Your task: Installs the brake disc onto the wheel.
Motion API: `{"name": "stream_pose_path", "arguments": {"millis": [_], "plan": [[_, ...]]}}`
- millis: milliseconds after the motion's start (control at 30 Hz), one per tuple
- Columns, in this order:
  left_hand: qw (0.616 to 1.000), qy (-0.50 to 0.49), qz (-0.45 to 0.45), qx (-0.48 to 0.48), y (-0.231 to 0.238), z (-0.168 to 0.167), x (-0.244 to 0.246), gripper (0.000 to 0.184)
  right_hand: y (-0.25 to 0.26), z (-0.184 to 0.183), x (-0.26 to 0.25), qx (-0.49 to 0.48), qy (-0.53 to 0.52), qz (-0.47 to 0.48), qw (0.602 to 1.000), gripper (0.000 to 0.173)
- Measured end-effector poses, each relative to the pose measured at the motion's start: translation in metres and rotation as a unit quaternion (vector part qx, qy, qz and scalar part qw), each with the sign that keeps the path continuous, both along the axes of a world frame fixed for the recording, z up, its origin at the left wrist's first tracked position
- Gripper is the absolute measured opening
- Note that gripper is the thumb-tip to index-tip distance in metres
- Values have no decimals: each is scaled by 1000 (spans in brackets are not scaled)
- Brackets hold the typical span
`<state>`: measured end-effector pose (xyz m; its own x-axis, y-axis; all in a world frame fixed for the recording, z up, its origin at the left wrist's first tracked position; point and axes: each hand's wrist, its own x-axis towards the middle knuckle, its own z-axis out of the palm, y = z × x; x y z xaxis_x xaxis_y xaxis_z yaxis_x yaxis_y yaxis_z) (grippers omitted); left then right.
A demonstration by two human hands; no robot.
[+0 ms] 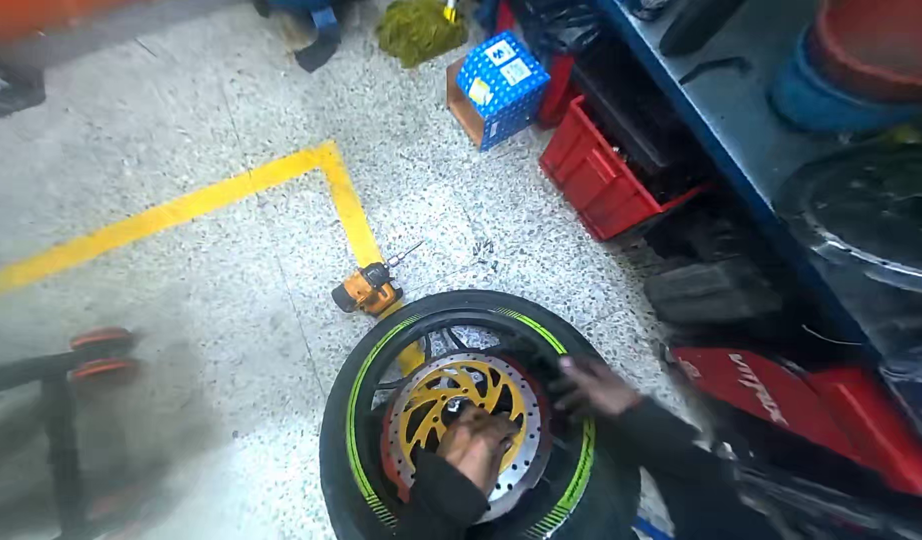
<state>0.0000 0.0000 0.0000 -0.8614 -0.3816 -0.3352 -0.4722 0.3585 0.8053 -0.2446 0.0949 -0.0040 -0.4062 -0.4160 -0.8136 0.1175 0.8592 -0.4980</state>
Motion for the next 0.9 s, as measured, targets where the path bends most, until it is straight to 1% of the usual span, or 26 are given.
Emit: {"name": "stream_pose_path", "arguments": {"millis": [33,100,133,167,233,267,300,333,367,400,433,467,500,567,633,700,800,900], "plan": [[1000,-19,-7,10,-2,-1,-6,26,-15,-15,20,3,-10,21,1000,52],[999,-44,1,7,-3,-3,-14,27,-32,-41,38,-33,25,39,998,44],[999,-35,14,-23,0,-4,-12,27,-34,-48,40,-48,41,45,997,43],[997,-7,32,-76,4,-4,-9,27,-34,-52,39,-62,57,57,995,44],[978,46,90,-182,8,-3,1,21,-31,-56,36,-87,75,74,991,46],[967,34,134,-212,4,-1,10,17,-29,-56,35,-98,79,63,990,45],[957,-9,187,-221,-6,-1,22,20,-29,-57,35,-109,82,51,989,45],[943,-67,243,-215,-22,-5,36,27,-29,-60,33,-118,83,43,989,44],[930,-122,296,-178,-41,-14,52,36,-29,-65,32,-121,77,40,989,43],[918,-164,346,-107,-61,-25,64,44,-28,-72,30,-117,66,43,990,43],[901,-184,392,-29,-77,-39,71,52,-25,-79,28,-113,55,48,991,45],[884,-185,427,44,-88,-53,72,58,-24,-85,26,-115,46,44,991,46],[873,-173,445,103,-94,-68,71,61,-23,-90,26,-120,39,35,991,47],[869,-142,445,161,-95,-97,68,54,-25,-95,29,-112,38,14,993,49],[877,-128,423,190,-95,-118,65,45,-27,-99,30,-85,59,22,994,50],[875,-126,426,191,-91,-126,67,40,-31,-101,28,-65,72,49,994,50],[866,-142,451,161,-81,-120,67,41,-48,-97,24,-52,65,74,994,48],[861,-136,478,114,-66,-110,67,43,-58,-108,27,-70,101,96,988,42]]}}
